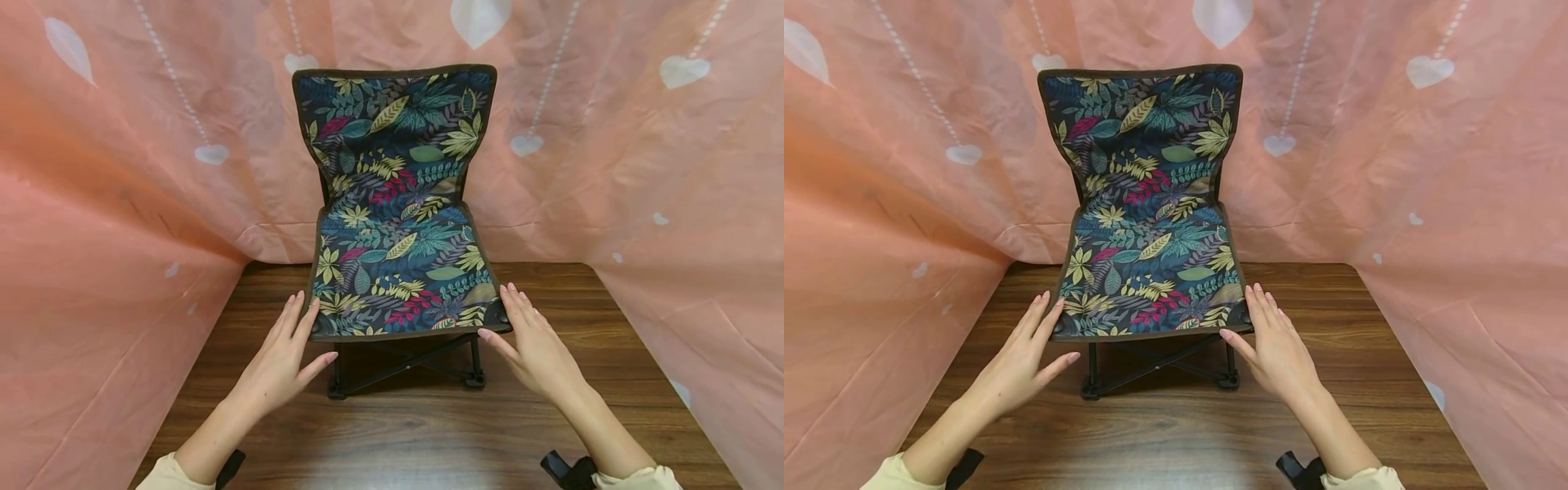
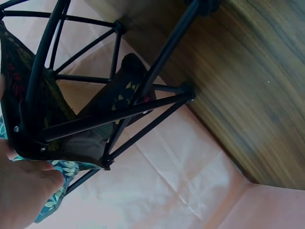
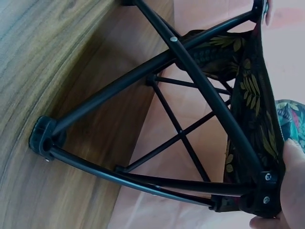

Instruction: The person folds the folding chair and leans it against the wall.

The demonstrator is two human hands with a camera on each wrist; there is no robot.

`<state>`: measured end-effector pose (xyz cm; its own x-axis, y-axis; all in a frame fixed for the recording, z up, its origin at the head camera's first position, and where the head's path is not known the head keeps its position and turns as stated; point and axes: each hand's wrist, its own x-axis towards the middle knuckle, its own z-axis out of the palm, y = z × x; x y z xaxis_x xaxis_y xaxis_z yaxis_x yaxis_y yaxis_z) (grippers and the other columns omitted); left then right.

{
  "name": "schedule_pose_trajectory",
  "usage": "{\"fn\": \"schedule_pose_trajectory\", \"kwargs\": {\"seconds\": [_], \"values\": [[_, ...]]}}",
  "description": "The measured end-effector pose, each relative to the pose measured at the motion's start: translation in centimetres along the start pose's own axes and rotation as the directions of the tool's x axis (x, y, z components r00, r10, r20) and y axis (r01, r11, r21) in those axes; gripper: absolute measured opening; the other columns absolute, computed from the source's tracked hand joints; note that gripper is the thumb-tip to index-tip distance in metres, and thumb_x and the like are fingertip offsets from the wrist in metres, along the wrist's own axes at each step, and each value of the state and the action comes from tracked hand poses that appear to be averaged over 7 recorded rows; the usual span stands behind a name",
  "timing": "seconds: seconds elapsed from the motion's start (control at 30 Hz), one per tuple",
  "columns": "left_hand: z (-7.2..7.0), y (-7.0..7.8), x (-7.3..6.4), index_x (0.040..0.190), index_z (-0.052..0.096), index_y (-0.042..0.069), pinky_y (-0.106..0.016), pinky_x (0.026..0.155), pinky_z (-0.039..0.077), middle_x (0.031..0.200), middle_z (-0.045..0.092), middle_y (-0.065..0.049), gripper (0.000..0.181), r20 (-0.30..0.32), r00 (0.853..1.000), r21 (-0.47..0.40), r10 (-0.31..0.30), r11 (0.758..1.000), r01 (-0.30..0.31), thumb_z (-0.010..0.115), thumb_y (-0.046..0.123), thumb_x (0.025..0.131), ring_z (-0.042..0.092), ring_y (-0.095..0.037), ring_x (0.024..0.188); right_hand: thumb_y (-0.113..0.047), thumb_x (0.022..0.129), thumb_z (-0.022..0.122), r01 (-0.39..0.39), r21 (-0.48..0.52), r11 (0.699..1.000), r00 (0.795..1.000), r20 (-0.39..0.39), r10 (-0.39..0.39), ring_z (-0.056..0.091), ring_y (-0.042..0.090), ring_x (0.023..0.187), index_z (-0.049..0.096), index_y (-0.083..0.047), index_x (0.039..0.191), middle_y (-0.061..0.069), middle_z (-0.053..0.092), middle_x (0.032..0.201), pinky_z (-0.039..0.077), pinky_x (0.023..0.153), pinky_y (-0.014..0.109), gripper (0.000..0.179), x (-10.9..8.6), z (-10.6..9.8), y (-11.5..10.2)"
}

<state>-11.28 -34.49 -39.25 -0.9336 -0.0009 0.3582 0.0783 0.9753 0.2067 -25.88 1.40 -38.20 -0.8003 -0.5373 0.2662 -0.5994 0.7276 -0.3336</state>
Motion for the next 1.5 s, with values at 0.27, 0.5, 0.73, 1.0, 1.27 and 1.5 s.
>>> {"fn": "schedule_pose_trajectory", "kwargs": {"seconds": [0.27, 0.5, 0.73, 1.0, 1.27, 1.5], "values": [[0.33, 0.01, -0.14, 0.148, 0.014, 0.02, -0.051, 0.104, 0.033, 0.155, 0.004, -0.011, 0.062, 0.017, 0.998, -0.135, -0.066, 0.989, 0.068, 0.037, 0.044, 0.096, 0.022, -0.033, 0.139, -0.052, 0.093, 0.04, -0.052, 0.156, 0.986, 0.998, 0.049, 0.045, 0.019, 0.035, 0.139, 0.009, -0.01, 0.148, 0.014, 0.012, 0.154, 0.023, 0.106, 0.056, 0.076, 0.09, 0.12, 0.11], [0.83, -0.1, -0.24, 0.148, 0.015, 0.019, -0.053, 0.097, 0.04, 0.155, 0.005, -0.012, 0.059, -0.017, 0.998, -0.192, -0.057, 0.98, 0.053, 0.04, 0.035, 0.097, 0.035, -0.038, 0.132, -0.046, 0.093, 0.045, -0.059, 0.235, 0.97, 0.998, 0.015, 0.057, 0.02, 0.039, 0.138, 0.014, -0.003, 0.146, 0.021, 0.017, 0.151, 0.023, 0.105, 0.058, 0.075, 0.09, 0.8, 0.27], [0.84, -0.4, -0.09, 0.148, 0.019, 0.019, -0.049, 0.09, 0.047, 0.154, 0.01, -0.013, 0.064, -0.029, 0.998, -0.247, -0.056, 0.968, 0.047, 0.05, 0.035, 0.093, 0.047, -0.037, 0.122, -0.046, 0.092, 0.046, -0.062, 0.238, 0.969, 0.998, 0.017, 0.059, 0.021, 0.04, 0.137, 0.015, -0.001, 0.146, 0.022, 0.019, 0.15, 0.023, 0.105, 0.058, 0.076, 0.13, 0.76, 0.23], [0.78, -0.73, 0.13, 0.144, 0.032, 0.015, -0.045, 0.092, 0.046, 0.152, 0.019, -0.013, 0.065, -0.101, 0.995, -0.269, -0.015, 0.963, -0.013, 0.06, 0.031, 0.087, 0.044, -0.034, 0.126, -0.046, 0.089, 0.052, -0.06, 0.225, 0.973, 0.998, 0.044, 0.051, 0.025, 0.043, 0.135, 0.018, 0.001, 0.145, 0.025, 0.022, 0.149, 0.024, 0.104, 0.059, 0.081, 0.31, 0.25, 0.3], [0.61, -0.58, 0.34, 0.14, 0.039, 0.015, -0.045, 0.092, 0.046, 0.151, 0.024, -0.012, 0.066, -0.115, 0.993, -0.282, -0.04, 0.959, 0.006, 0.064, 0.036, 0.083, 0.044, -0.032, 0.127, -0.05, 0.087, 0.053, -0.076, 0.213, 0.974, 0.996, 0.054, 0.066, 0.029, 0.043, 0.133, 0.02, -0.001, 0.145, 0.023, 0.024, 0.148, 0.028, 0.103, 0.058, 0.083, 0.31, 0.11, 0.21], [0.88, -0.36, 0.39, 0.139, 0.04, 0.013, -0.045, 0.092, 0.046, 0.149, 0.027, -0.013, 0.066, -0.159, 0.986, -0.329, -0.053, 0.944, -0.003, 0.067, 0.031, 0.082, 0.046, -0.032, 0.125, -0.049, 0.086, 0.055, -0.063, 0.216, 0.974, 0.998, 0.019, 0.061, 0.032, 0.042, 0.132, 0.022, 0.0, 0.144, 0.022, 0.026, 0.148, 0.03, 0.103, 0.057, 0.082, 0.46, 0.12, 0.16]]}}
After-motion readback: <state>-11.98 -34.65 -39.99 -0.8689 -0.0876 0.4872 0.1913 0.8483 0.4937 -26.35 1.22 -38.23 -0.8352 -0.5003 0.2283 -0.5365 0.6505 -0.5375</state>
